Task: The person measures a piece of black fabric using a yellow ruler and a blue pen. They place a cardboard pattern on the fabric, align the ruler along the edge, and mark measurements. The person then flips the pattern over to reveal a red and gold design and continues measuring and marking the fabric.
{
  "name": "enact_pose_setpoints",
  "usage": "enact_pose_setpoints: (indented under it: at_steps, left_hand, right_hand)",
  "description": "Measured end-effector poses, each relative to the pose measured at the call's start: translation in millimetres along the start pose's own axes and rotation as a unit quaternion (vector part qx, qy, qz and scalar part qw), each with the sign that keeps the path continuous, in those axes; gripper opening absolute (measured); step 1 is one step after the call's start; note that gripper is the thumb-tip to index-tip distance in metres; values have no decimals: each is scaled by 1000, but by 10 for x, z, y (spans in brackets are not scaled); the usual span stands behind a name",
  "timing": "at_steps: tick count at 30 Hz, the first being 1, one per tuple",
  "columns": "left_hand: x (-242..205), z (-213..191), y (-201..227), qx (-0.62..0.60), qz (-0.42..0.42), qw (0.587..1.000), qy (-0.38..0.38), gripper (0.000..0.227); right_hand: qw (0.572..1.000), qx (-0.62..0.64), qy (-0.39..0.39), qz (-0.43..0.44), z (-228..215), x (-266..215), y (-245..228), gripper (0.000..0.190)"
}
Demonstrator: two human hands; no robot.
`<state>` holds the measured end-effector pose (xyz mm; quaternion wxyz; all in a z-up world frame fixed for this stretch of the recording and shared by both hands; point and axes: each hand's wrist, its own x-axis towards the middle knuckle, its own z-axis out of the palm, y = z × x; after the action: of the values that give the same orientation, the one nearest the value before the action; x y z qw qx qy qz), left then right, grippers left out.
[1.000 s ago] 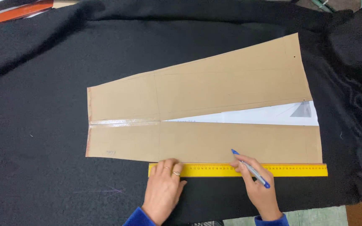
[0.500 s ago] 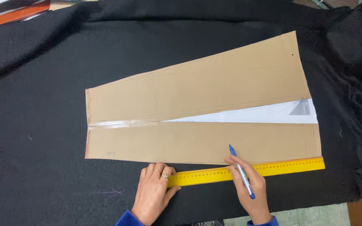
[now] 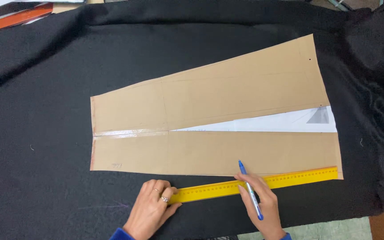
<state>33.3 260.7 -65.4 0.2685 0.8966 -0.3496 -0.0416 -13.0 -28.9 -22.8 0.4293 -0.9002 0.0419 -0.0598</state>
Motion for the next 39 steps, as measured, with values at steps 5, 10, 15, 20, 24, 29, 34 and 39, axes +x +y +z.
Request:
enact_pose_setpoints:
  at_steps: [5, 10, 15, 20, 24, 29, 34, 39]
  left_hand:
    - [2, -153, -204, 23, 29, 999, 14, 35]
    - [-11, -264, -354, 56, 27, 998, 17, 35]
    - [-23, -311, -330, 62, 33, 997, 14, 34]
    - [12, -293, -239, 76, 51, 994, 66, 38]
    - [0, -181, -257, 54, 70, 992, 87, 41]
    - [-9, -85, -266, 49, 71, 990, 110, 41]
    - [6, -80, -267, 59, 87, 986, 130, 41]
    - [-12, -35, -292, 62, 81, 990, 102, 44]
  right_hand:
    - [996, -64, 22, -52, -54, -36, 165, 32]
    - [990, -119, 51, -63, -170, -123, 457, 53]
    - [987, -149, 47, -43, -355, -204, 654, 60]
    - [981, -187, 50, -35, -495, -220, 809, 67]
    - [975, -203, 87, -20, -547, -276, 928, 65]
    - [973, -205, 109, -8, -592, -313, 977, 61]
    - [965, -223, 141, 6, -735, -334, 1150, 60]
    - [955, -232, 156, 97, -907, -326, 1223, 61]
